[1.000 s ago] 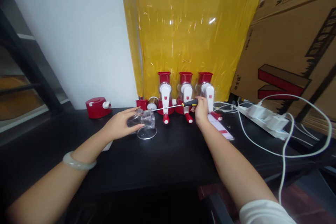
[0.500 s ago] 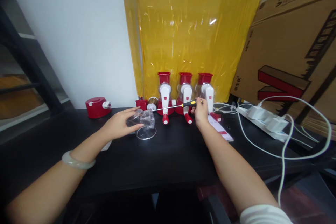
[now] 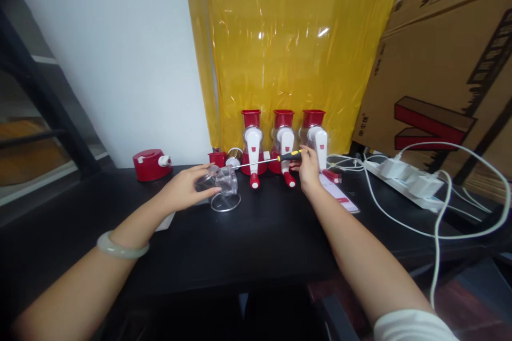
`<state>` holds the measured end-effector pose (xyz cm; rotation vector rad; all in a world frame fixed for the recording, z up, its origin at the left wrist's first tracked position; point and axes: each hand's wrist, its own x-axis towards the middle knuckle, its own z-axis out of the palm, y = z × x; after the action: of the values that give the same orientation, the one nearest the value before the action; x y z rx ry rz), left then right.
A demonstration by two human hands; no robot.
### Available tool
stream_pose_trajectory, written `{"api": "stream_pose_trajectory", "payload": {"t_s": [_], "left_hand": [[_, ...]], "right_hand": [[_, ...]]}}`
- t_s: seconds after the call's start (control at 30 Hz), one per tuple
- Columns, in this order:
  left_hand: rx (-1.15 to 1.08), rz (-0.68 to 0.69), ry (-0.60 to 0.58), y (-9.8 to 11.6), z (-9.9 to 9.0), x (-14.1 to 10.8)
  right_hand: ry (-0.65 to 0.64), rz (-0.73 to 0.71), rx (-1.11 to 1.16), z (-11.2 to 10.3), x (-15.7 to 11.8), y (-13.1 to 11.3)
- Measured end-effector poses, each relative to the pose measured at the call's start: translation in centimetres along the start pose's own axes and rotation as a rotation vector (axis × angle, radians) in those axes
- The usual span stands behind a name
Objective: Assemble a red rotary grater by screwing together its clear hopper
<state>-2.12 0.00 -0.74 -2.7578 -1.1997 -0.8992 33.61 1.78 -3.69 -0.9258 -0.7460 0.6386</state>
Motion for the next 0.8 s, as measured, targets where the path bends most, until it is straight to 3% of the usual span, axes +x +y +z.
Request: {"api": "stream_pose_trajectory", "payload": {"t_s": [0.2, 0.47, 0.7, 0.8], "left_hand": [[-0.01, -0.003, -0.009, 0.54, -0.28, -0.06], [-0.016, -0.023, -0.013, 0.65, -0.35, -0.05], [-0.018, -0.022, -0.028, 0.63, -0.36, 0.0], [-0.022, -0.023, -0.026, 0.7, -0.39, -0.05]], "right_hand": [[0.009, -0.094, -0.03, -0.15, 0.05, 0.21], [0.017, 0.053, -0.018, -0.19, 0.0, -0.44], [0.013, -0.033, -0.066, -0.21, 0.13, -0.06], [0.009, 0.019, -0.077, -0.35, 0.2, -0.14]]}}
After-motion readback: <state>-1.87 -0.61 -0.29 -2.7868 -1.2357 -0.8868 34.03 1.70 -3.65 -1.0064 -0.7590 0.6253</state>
